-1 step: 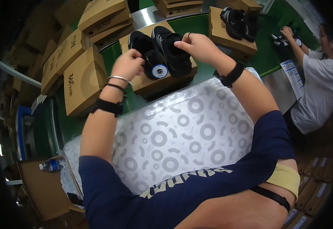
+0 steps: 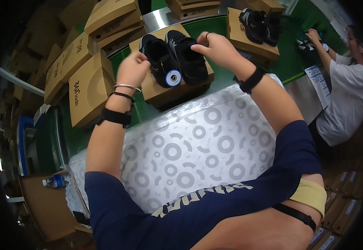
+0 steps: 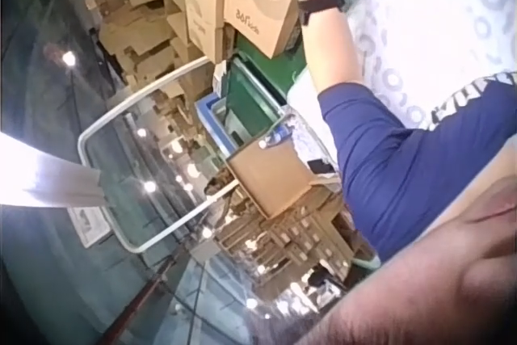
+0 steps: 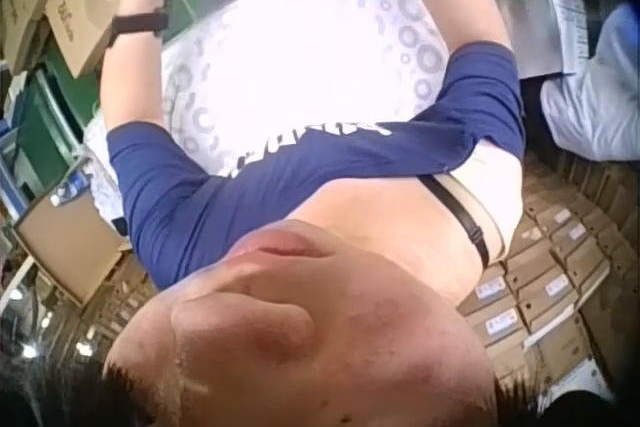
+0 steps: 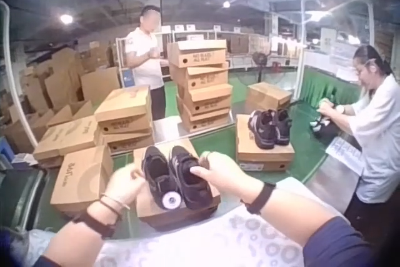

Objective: The recorder is packing manufactured shoes into their respective boxes with tissue paper in a factory or warehouse setting.

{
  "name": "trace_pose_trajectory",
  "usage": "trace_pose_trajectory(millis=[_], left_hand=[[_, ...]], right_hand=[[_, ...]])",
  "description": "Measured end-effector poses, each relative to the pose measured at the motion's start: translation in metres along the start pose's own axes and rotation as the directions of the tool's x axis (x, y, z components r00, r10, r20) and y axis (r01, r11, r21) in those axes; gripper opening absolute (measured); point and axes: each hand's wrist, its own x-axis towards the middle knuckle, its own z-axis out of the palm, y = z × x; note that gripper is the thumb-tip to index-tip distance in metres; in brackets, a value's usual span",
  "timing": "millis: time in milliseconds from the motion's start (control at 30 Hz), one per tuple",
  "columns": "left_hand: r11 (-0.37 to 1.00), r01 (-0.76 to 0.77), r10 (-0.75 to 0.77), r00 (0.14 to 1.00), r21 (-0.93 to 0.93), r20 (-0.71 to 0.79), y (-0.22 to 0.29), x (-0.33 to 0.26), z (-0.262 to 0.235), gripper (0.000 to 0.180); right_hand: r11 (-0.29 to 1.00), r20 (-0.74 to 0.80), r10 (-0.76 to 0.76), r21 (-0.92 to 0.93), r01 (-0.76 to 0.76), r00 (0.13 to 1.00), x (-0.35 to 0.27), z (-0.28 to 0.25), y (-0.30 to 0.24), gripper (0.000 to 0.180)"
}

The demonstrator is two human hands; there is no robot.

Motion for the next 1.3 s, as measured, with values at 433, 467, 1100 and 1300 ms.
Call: trace_pose_trajectory(millis=[433,467,1100,1300], left_hand=[[0.958,-0.199,0.27,0.865,0.204,-0.423,-0.008,0.072,0.031,0.025],[0.943,-0.197,0.307,0.828,0.269,-0.469,-0.014,0.079,0.028,0.025],[-0.26,-0.075,0.093,0.99,-0.963,-0.102,0.025,-0.258,-0.034,0.077],[0.258,-0.18,-0.139,0.965,-0.949,-0.221,-0.023,-0.32,-0.027,0.076]], right_hand=[[0.984,-0.006,-0.142,0.104,0.142,0.99,0.088,0.033,0.019,0.033],[0.981,0.068,-0.035,0.192,0.022,0.997,0.09,0.032,0.016,0.037],[0.549,-0.28,-0.675,0.427,0.718,0.682,-0.126,0.038,-0.202,0.055],[0.781,-0.018,-0.419,0.503,0.371,0.908,-0.143,0.129,-0.175,0.054]])
